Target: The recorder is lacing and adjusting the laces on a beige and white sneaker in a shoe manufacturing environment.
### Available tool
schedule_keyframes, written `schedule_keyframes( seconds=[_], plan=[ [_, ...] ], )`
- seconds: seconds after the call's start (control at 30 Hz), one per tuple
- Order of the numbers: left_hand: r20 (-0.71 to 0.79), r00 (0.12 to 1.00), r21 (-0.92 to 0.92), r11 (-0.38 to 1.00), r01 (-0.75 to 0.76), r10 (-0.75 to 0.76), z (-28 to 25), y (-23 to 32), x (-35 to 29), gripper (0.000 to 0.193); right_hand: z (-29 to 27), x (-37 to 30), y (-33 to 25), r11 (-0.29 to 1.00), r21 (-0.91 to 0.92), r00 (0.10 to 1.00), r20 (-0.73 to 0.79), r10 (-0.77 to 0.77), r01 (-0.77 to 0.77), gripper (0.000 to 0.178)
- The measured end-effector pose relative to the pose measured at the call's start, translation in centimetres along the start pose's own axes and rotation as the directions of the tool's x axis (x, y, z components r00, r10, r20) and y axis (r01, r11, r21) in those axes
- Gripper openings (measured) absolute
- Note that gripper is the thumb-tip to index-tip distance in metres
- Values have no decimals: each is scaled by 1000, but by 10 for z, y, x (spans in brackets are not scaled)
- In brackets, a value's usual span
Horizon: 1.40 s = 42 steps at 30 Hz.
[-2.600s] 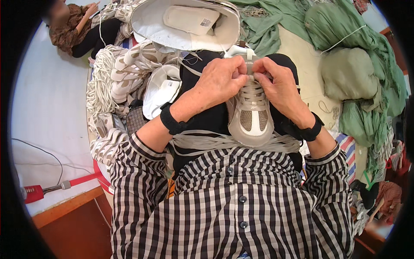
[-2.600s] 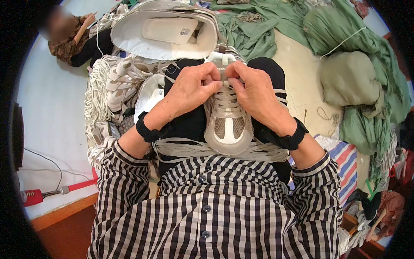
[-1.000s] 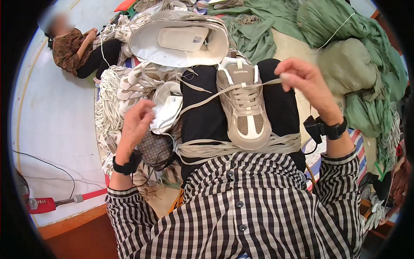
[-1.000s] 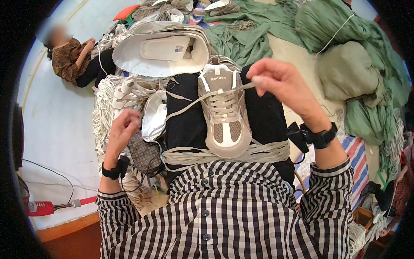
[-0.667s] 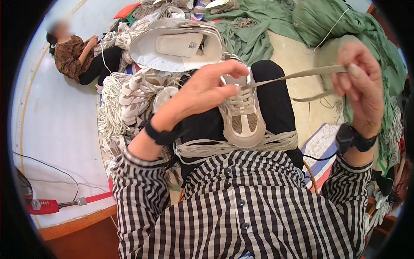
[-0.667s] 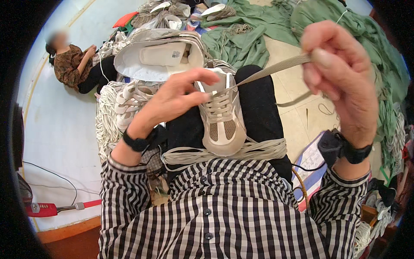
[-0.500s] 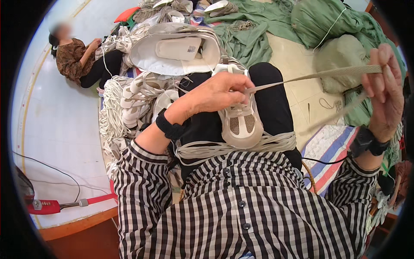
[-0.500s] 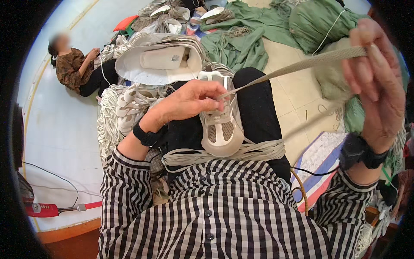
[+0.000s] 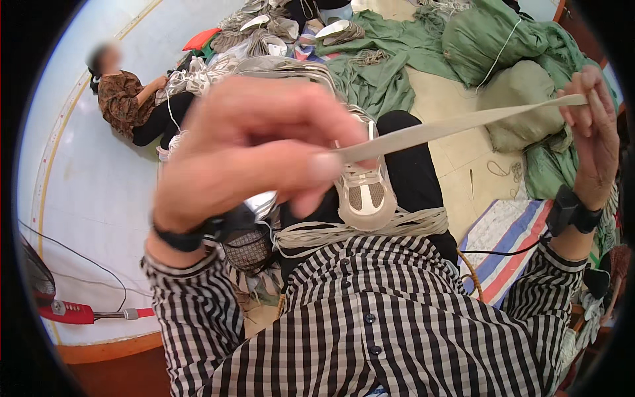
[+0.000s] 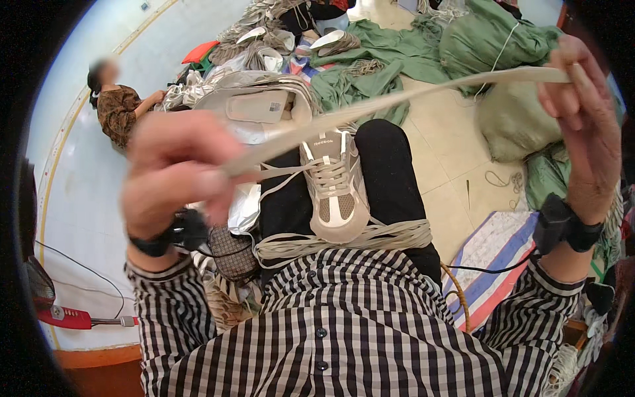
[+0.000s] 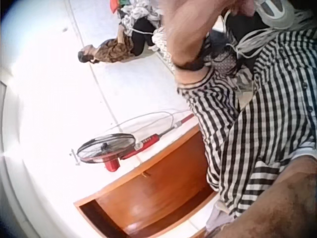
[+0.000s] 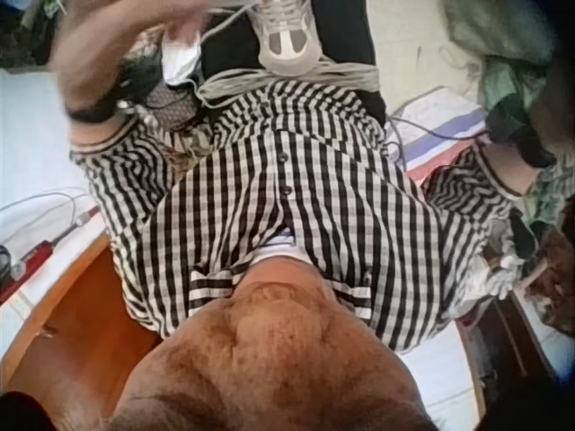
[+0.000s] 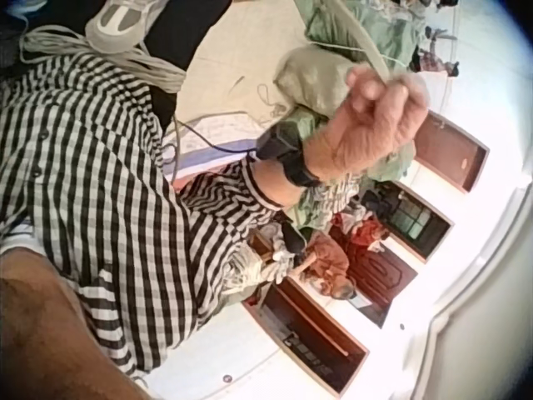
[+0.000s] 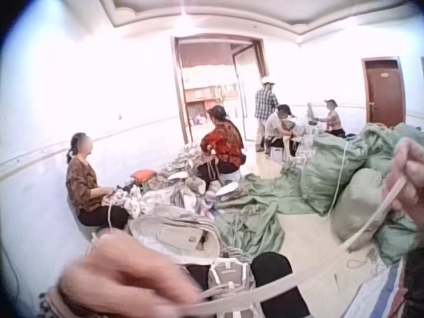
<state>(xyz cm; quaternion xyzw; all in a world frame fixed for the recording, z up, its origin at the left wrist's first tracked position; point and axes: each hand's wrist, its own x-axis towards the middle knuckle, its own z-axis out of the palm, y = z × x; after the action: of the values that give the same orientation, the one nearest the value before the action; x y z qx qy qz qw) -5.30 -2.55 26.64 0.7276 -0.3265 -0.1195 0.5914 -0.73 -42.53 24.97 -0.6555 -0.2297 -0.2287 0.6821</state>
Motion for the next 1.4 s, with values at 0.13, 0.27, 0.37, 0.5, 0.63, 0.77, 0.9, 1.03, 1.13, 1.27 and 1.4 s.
schedule_keyframes(
  seconds=[0.13, 0.27, 0.37, 0.5, 0.63, 0.77, 0.9, 1.03, 1.13, 1.27, 1.4],
  plan=[
    [-48, 984, 4, 986, -170, 170, -25, 2, -46, 18, 58, -15, 11, 992, -48, 881, 456, 128, -119, 20],
    [-292, 866, 104, 886, 451, -407, -33, -25, -110, 16, 130, -31, 47, 976, -69, 738, 644, 201, -206, 6],
    [-244, 761, -12, 787, 617, -601, -53, -73, -142, 20, 153, -43, 93, 980, -155, 706, 708, 19, 129, 10],
    [-204, 732, -69, 756, 651, -650, -55, -150, -152, 22, 166, -59, 136, 716, -377, 584, 810, -52, 588, 18],
    [-360, 835, 72, 880, 469, -416, -46, -193, -118, 30, 179, -61, 150, 540, -426, 547, 833, -78, 726, 21],
    [-260, 914, -154, 948, 278, -310, -11, -168, -29, 41, 182, -65, 136, 428, -420, 496, 865, -79, 800, 21],
    [54, 955, -395, 872, 289, -292, 1, -155, 6, 41, 187, -66, 139, 472, -375, 491, 858, -148, 797, 23],
    [62, 930, -467, 813, 347, -362, -6, -178, 11, 33, 179, -67, 148, 592, -357, 552, 813, -184, 723, 29],
    [154, 901, -417, 800, 431, -405, -10, -192, 10, 25, 177, -72, 153, 687, -325, 567, 809, -155, 650, 36],
    [235, 856, -383, 765, 517, -460, -10, -201, 10, 20, 179, -73, 158, 719, -312, 572, 808, -143, 621, 46],
    [178, 877, -434, 764, 477, -446, -6, -204, 11, 16, 178, -72, 166, 760, -291, 591, 793, -148, 581, 42]
  ],
)
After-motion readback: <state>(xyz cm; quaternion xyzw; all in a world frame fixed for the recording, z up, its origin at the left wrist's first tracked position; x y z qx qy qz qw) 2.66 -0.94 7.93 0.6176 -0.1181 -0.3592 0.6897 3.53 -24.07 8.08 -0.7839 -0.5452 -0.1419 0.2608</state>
